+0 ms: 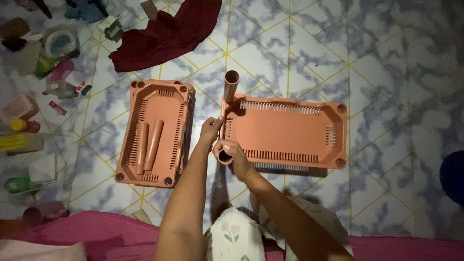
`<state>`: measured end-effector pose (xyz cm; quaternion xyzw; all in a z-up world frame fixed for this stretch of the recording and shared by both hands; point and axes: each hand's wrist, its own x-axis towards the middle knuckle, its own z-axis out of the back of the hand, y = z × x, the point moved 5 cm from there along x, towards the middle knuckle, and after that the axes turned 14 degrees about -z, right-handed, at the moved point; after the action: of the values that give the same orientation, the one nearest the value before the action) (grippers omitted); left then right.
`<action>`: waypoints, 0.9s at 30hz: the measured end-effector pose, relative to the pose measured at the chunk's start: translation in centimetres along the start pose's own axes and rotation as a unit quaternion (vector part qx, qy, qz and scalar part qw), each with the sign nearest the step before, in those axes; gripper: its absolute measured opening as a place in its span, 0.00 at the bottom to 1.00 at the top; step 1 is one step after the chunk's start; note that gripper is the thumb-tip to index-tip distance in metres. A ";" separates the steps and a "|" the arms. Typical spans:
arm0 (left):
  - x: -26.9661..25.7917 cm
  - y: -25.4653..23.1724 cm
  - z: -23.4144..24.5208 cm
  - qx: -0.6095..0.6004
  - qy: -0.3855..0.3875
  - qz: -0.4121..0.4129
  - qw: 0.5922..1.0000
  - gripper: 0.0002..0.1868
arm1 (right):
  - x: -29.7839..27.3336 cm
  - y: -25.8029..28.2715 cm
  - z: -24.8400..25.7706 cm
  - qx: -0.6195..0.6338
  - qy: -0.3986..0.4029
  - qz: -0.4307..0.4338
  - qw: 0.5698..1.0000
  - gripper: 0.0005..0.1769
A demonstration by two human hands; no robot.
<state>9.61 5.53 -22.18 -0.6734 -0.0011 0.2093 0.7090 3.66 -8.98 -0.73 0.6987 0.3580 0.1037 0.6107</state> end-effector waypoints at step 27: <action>3.5 -22.7 -4.8 -0.129 0.082 -0.234 0.960 0.28 | 2.6 -1.8 1.3 0.034 -0.022 0.011 0.999 0.31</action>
<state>20.90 1.84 -1.91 -0.7551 -0.1270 -0.0203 0.6429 5.62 -8.35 -3.45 0.7247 0.3400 0.0827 0.5936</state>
